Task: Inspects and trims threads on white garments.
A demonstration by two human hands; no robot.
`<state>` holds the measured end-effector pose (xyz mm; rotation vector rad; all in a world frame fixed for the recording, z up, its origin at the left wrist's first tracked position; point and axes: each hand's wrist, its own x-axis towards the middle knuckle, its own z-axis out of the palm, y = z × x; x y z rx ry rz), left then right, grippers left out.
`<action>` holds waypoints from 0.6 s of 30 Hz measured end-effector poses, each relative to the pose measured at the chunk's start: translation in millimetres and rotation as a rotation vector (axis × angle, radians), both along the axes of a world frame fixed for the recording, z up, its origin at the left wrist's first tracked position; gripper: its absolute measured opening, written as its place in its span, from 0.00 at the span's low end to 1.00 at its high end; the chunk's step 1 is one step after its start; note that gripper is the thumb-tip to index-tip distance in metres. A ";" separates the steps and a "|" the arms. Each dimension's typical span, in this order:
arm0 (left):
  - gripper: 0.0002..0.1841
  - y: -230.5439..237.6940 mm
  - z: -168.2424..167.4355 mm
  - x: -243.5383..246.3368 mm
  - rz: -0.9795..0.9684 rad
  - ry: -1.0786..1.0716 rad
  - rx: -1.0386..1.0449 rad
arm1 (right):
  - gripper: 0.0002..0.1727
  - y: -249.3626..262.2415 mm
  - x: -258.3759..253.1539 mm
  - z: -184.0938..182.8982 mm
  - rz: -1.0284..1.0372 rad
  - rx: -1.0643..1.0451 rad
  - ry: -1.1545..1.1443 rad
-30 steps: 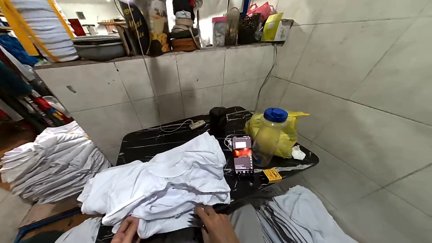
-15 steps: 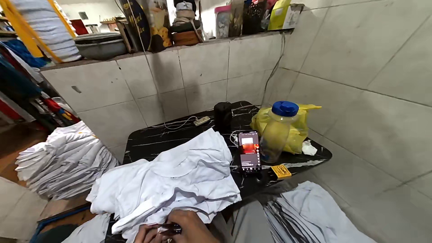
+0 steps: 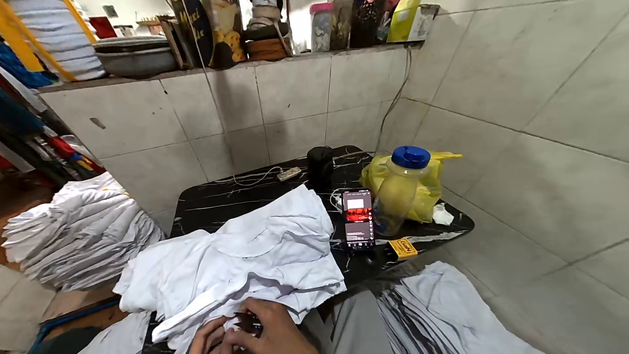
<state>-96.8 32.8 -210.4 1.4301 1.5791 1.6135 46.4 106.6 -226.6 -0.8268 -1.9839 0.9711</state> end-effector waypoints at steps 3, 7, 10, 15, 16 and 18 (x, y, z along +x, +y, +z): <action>0.15 1.9 -8.1 -3.0 -0.013 0.018 0.030 | 0.28 1.2 1.5 0.5 0.002 -0.101 0.025; 0.08 3.2 -23.5 -10.2 -0.042 -0.025 0.057 | 0.22 2.0 1.8 -1.4 0.002 -0.131 -0.010; 0.07 2.1 -17.1 -6.7 -0.060 -0.088 0.036 | 0.13 -1.6 -0.2 -0.5 -0.017 -0.043 -0.042; 0.13 -1.3 -1.0 3.0 0.018 -0.101 -0.011 | 0.08 -2.5 1.2 -0.1 0.012 0.050 -0.087; 0.13 -0.3 -2.9 2.4 0.022 -0.098 -0.004 | 0.09 -2.0 2.3 0.9 0.027 0.024 -0.097; 0.12 1.8 -4.0 1.5 0.031 -0.098 -0.007 | 0.11 0.4 4.9 3.3 0.057 -0.035 -0.080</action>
